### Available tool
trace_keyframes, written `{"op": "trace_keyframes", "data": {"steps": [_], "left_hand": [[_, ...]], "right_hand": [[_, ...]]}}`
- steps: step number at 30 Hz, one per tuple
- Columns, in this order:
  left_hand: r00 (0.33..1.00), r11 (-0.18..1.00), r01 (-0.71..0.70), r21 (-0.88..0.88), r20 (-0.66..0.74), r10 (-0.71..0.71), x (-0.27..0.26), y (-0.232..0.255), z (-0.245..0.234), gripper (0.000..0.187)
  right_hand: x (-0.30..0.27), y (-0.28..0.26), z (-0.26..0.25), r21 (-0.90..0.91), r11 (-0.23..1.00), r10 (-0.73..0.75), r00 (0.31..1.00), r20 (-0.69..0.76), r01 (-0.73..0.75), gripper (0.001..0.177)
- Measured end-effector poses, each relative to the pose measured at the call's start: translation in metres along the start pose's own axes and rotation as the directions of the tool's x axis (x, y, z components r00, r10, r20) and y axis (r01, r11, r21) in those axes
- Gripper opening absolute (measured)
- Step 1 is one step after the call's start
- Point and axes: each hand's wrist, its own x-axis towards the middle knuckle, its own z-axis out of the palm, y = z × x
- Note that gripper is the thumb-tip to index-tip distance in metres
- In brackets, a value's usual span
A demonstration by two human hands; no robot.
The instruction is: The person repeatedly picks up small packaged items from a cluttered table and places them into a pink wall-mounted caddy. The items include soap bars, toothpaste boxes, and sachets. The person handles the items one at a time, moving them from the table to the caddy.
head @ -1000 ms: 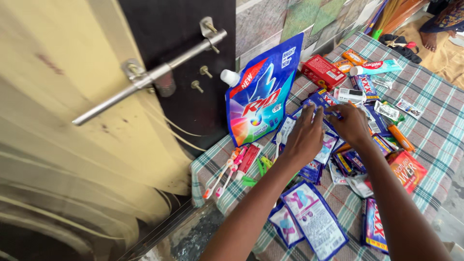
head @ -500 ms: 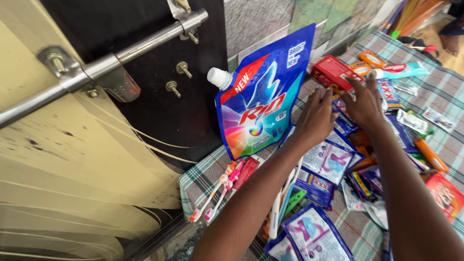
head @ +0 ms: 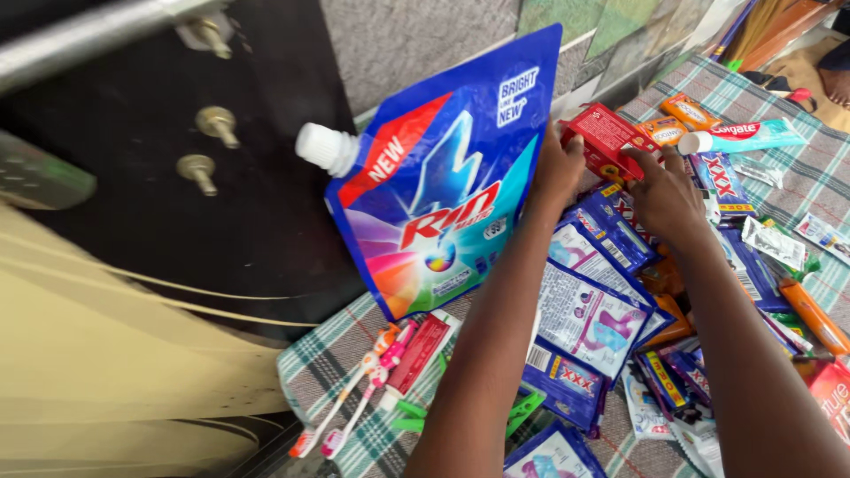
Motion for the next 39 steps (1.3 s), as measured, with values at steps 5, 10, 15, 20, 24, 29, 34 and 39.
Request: {"op": "trace_keyframes", "data": {"steps": [5,10,15,20,24,29,34,39], "left_hand": [[0.994,0.971,-0.056,0.233,-0.078,0.076,0.037,-0.035,0.028,0.073],[0.997,0.994,0.052,0.092,0.055,-0.057,0.022,-0.028,0.016,0.038],[0.995,0.989,0.079,0.126,0.057,-0.087,0.004,0.009,-0.008,0.033],[0.966,0.952,-0.218,0.213,-0.089,0.242,0.005,-0.013,0.003,0.027],[0.993,0.973,0.061,0.222,0.090,-0.083,0.004,-0.004,-0.005,0.032],[0.997,0.991,-0.073,0.112,-0.019,0.075,-0.018,0.033,-0.025,0.033],[0.998,0.998,-0.024,0.062,0.067,0.019,-0.042,0.077,-0.056,0.030],[0.987,0.960,-0.148,0.236,0.099,0.128,-0.077,0.135,-0.079,0.073]], "right_hand": [[0.001,0.007,-0.004,0.025,0.999,-0.031,0.999,-0.009,0.031,0.053],[-0.001,0.005,-0.008,0.048,0.999,0.021,0.999,0.041,-0.023,0.050],[-0.002,0.000,-0.010,0.039,0.999,0.018,0.998,0.061,-0.021,0.049],[-0.007,0.005,-0.012,0.043,0.999,-0.021,0.999,0.029,0.019,0.048],[-0.009,0.012,-0.015,0.070,0.971,-0.223,0.971,-0.088,0.229,0.053],[-0.006,0.007,-0.030,0.150,0.963,-0.193,0.962,-0.194,0.224,0.041],[-0.017,-0.008,-0.060,-0.025,0.954,-0.295,0.924,-0.244,0.298,0.038],[-0.039,-0.027,-0.113,-0.167,0.922,-0.377,0.908,-0.185,0.349,0.056]]}}
